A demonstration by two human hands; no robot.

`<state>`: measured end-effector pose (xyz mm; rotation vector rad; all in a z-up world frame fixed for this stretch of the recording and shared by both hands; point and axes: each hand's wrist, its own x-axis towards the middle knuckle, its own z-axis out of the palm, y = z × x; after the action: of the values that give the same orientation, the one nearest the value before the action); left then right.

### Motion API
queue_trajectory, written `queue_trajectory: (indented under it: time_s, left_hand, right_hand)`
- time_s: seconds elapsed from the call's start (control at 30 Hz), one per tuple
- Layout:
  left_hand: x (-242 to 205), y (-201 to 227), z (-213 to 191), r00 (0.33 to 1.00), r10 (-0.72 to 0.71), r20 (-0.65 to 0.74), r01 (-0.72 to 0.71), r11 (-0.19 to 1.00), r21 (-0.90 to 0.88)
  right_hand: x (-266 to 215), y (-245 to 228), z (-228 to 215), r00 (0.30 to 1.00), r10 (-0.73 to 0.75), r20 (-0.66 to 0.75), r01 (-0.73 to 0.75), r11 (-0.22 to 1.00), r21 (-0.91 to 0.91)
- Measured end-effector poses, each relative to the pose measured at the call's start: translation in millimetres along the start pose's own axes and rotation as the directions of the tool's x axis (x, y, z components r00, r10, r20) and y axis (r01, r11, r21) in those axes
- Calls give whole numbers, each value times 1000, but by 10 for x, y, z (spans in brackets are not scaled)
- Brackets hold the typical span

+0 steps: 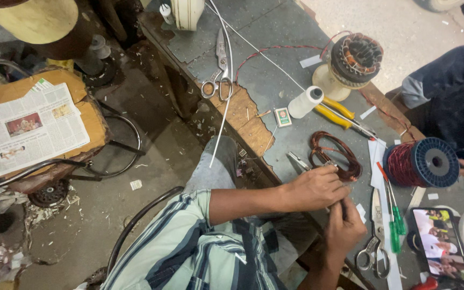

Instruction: The person cuts small rectangular pieces from a white strip using scissors and places them into the slots of a motor armature. They then handle a coil of copper wire, preparing it for winding onto the armature.

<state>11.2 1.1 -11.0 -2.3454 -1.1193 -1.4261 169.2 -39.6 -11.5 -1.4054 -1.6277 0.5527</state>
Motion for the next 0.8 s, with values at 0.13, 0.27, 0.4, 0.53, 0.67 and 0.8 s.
queue_trajectory:
  time_s: [0.13, 0.27, 0.4, 0.53, 0.67, 0.8]
  left_hand:
    - [20, -51, -45, 995, 3, 96, -4, 1000, 8]
    - [74, 209, 60, 928, 18, 373, -22, 1000, 6]
    - [28, 273, -121, 952, 49, 302, -51, 999, -1]
    - [-77, 227, -299, 996, -75, -40, 59, 948, -313]
    - [-224, 262, -385, 959, -263, -110, 198, 893, -403]
    - [-293, 284, -388, 911, -402, -89, 315, 820, -478]
  right_hand:
    - [-43, 172, 110, 966, 199, 164, -253, 856, 450]
    - [-243, 386, 27, 905, 245, 347, -392, 796, 461]
    - [-325, 367, 219, 863, 377, 336, -501, 564, 657]
    - [-244, 362, 299, 903, 319, 287, -392, 341, 855]
    - [-29, 376, 309, 964, 143, 223, -261, 357, 897]
    - [279, 158, 33, 935, 6, 355, -160, 900, 405]
